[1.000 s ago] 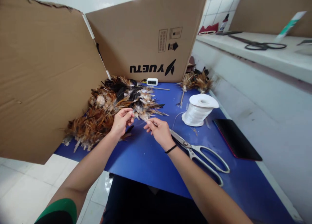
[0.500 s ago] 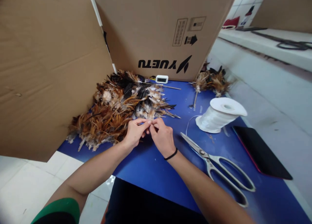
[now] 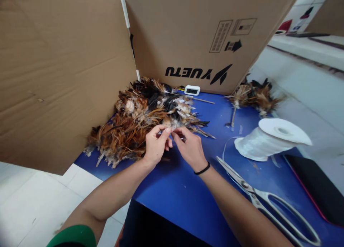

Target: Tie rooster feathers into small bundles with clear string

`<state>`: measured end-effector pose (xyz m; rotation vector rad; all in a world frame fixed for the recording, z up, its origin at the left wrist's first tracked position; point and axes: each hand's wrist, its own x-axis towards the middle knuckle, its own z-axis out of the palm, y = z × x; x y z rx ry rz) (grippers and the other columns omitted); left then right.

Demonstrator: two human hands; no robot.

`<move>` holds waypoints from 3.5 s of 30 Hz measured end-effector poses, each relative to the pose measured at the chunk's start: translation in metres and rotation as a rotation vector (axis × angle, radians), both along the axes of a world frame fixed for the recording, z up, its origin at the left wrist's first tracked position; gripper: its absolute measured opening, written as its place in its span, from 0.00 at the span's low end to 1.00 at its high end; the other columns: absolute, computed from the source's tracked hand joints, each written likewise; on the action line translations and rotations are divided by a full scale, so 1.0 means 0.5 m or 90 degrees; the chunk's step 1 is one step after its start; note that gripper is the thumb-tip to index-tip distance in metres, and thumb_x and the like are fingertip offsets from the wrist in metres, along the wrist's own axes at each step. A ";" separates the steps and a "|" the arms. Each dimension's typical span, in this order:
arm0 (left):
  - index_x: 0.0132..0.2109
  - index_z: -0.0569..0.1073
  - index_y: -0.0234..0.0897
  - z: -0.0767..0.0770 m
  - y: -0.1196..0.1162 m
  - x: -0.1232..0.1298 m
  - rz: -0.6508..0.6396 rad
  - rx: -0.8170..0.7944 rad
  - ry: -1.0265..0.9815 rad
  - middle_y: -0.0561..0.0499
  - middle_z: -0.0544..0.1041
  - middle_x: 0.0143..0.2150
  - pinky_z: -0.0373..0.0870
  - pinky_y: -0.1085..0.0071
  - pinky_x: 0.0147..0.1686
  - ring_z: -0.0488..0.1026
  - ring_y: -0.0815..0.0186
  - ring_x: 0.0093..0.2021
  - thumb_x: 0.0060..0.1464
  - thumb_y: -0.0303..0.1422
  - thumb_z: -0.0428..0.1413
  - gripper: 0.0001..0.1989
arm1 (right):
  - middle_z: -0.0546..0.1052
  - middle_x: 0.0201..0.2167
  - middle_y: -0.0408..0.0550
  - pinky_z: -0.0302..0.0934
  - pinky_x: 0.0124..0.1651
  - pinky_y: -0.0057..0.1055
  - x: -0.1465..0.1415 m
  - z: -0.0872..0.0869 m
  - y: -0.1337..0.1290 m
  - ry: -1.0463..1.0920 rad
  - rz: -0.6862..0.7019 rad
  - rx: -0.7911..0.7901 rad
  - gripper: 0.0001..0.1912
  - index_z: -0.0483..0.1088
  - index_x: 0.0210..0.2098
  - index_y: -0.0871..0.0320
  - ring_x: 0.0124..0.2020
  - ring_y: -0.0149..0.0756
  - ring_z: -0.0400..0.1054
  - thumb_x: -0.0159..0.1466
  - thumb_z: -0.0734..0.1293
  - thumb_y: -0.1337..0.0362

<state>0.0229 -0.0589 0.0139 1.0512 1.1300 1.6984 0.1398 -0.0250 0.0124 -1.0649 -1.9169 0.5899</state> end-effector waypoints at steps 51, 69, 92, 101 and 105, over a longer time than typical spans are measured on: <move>0.38 0.66 0.35 0.057 0.025 -0.077 0.240 0.208 -0.091 0.54 0.74 0.31 0.57 0.80 0.14 0.67 0.78 0.17 0.53 0.36 0.59 0.11 | 0.77 0.24 0.43 0.61 0.33 0.25 -0.053 0.083 0.216 -0.219 0.124 -0.101 0.06 0.76 0.29 0.59 0.26 0.29 0.69 0.53 0.68 0.73; 0.35 0.73 0.33 0.027 0.038 -0.068 0.109 0.077 -0.093 0.50 0.78 0.30 0.58 0.80 0.15 0.67 0.76 0.19 0.45 0.38 0.64 0.14 | 0.73 0.18 0.41 0.60 0.26 0.24 -0.010 0.031 0.175 0.004 -0.056 -0.233 0.03 0.73 0.25 0.60 0.21 0.27 0.67 0.55 0.68 0.68; 0.35 0.73 0.31 0.007 0.048 -0.063 -0.017 -0.024 -0.155 0.52 0.75 0.28 0.58 0.80 0.17 0.66 0.77 0.20 0.40 0.34 0.66 0.16 | 0.73 0.24 0.43 0.62 0.30 0.27 0.054 0.001 0.157 0.169 -0.189 -0.282 0.10 0.72 0.33 0.61 0.25 0.29 0.67 0.51 0.66 0.75; 0.35 0.72 0.31 0.008 0.054 -0.072 0.019 -0.008 -0.152 0.52 0.75 0.28 0.58 0.80 0.17 0.66 0.78 0.19 0.41 0.35 0.65 0.15 | 0.76 0.35 0.53 0.62 0.41 0.33 -0.011 -0.009 0.085 -0.348 -0.044 0.041 0.11 0.75 0.32 0.59 0.39 0.41 0.70 0.59 0.65 0.59; 0.34 0.73 0.32 0.006 0.054 -0.071 0.016 -0.005 -0.155 0.52 0.75 0.28 0.58 0.80 0.17 0.66 0.77 0.19 0.41 0.35 0.66 0.14 | 0.77 0.37 0.55 0.62 0.41 0.33 -0.015 -0.021 0.109 -0.388 -0.056 -0.014 0.08 0.75 0.31 0.61 0.39 0.42 0.71 0.59 0.64 0.65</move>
